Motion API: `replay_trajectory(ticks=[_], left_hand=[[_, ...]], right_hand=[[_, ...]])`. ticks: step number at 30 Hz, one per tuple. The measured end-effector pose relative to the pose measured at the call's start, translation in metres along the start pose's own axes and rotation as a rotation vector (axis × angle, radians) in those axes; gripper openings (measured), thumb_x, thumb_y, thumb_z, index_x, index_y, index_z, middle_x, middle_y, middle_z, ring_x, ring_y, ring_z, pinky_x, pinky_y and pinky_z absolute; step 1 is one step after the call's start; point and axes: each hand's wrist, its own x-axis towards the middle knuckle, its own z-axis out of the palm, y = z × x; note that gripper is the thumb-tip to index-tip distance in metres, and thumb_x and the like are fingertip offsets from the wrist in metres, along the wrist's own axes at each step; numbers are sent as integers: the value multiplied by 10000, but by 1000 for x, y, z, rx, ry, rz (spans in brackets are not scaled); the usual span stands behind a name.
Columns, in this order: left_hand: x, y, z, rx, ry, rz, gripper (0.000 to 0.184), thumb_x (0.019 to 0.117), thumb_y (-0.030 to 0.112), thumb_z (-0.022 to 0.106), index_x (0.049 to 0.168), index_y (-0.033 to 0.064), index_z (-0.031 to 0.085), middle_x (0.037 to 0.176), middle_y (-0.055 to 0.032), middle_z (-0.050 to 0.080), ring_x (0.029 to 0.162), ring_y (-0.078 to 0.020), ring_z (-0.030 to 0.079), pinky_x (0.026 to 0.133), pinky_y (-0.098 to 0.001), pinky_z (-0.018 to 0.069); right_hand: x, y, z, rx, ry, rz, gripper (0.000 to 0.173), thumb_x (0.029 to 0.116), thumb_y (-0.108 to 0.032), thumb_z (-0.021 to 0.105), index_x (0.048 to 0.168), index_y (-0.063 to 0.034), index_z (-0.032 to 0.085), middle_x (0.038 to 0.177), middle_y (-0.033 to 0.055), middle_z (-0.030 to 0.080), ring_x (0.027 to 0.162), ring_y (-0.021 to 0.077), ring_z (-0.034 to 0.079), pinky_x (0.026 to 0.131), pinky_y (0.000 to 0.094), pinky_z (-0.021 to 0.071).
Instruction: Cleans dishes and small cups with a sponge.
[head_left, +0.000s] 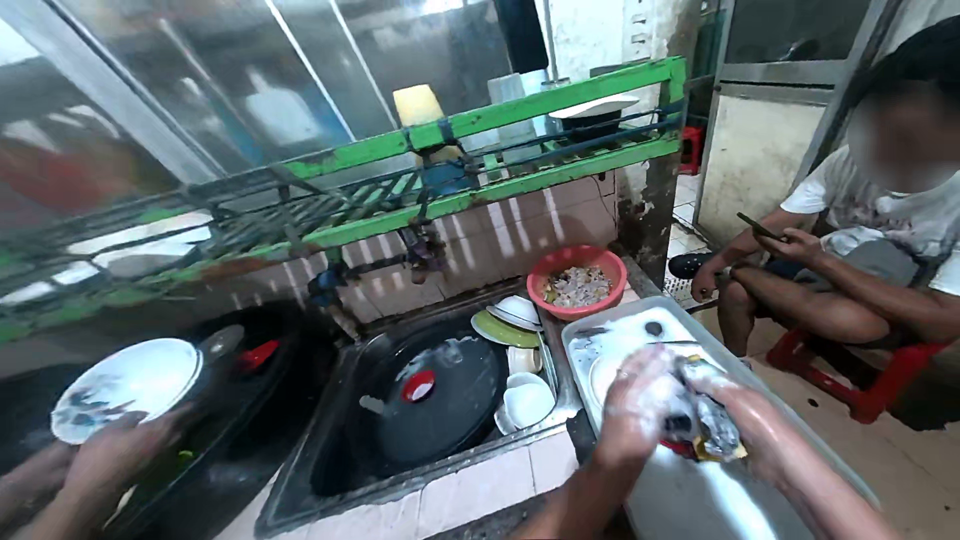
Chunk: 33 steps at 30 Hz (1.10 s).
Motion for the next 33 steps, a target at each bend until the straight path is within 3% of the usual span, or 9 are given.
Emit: replay_trajectory(ticks=[2, 5, 9, 12, 15, 22, 27, 29, 33], left_hand=[[-5, -2, 16, 129, -18, 76, 358, 999, 61, 480, 1272, -87, 659, 1361, -240, 623, 1324, -309, 569, 1154, -417, 426], [5, 8, 12, -161, -38, -368, 383, 1062, 113, 362, 1258, -65, 639, 1226, -166, 672, 1157, -177, 625, 1039, -347, 490], [34, 12, -6, -475, -311, -740, 291, 1091, 189, 424, 1075, 22, 661, 961, -54, 696, 904, -123, 673, 838, -323, 571], [25, 9, 12, -264, -170, -424, 390, 1071, 261, 433, 1263, 7, 658, 1275, -125, 649, 1200, -188, 601, 1058, -379, 484], [25, 6, 17, -195, -210, -383, 445, 1049, 289, 479, 1379, 17, 601, 1380, -169, 585, 1249, -220, 567, 1062, -402, 468], [41, 28, -3, -639, -333, -986, 409, 1098, 448, 353, 1142, 119, 592, 892, -62, 689, 799, -190, 696, 682, -396, 599], [42, 20, 20, -101, -98, -310, 434, 1051, 276, 472, 1357, 13, 631, 1392, -175, 600, 1318, -234, 546, 1134, -404, 419], [43, 12, 18, -61, -93, -281, 406, 1047, 234, 475, 1334, 6, 649, 1371, -188, 612, 1311, -256, 552, 1137, -415, 416], [62, 12, -7, -261, -405, -706, 318, 1077, 309, 447, 1102, 73, 659, 982, -38, 668, 906, -127, 643, 820, -342, 544]], right_hand=[[-7, -6, 10, -114, 45, 13, 284, 1050, -209, 528, 1258, -42, 625, 1020, 80, 675, 890, 140, 653, 786, 349, 554], [-21, 1, 13, -566, -64, -262, 443, 989, -200, 611, 1361, 40, 579, 1266, 226, 656, 1200, 313, 628, 1052, 509, 486], [-25, 32, 2, -862, -90, -995, 360, 878, -235, 692, 1159, -10, 707, 1096, 171, 737, 1074, 359, 702, 917, 543, 579], [-11, 14, 0, -470, -16, -355, 443, 956, -173, 640, 1335, 51, 597, 1241, 215, 671, 1175, 289, 642, 1037, 484, 506], [-10, -2, -2, -666, -63, -272, 495, 964, -176, 635, 1398, 48, 552, 1301, 255, 639, 1248, 353, 604, 1078, 544, 457], [12, 17, -28, -1207, -18, -1488, 286, 866, -185, 695, 1148, -189, 743, 1110, 66, 753, 1103, 305, 704, 931, 529, 575], [9, 18, 9, -585, 273, -674, 382, 965, -139, 584, 1268, 84, 654, 1205, 232, 703, 1177, 345, 661, 1033, 521, 507], [2, 13, 21, -292, 160, -358, 452, 996, -192, 587, 1377, 50, 564, 1254, 201, 666, 1179, 257, 639, 1044, 457, 501], [-23, 14, 12, -1117, -135, -602, 536, 909, -320, 681, 1319, 22, 631, 1295, 229, 662, 1270, 407, 589, 1097, 607, 412]])
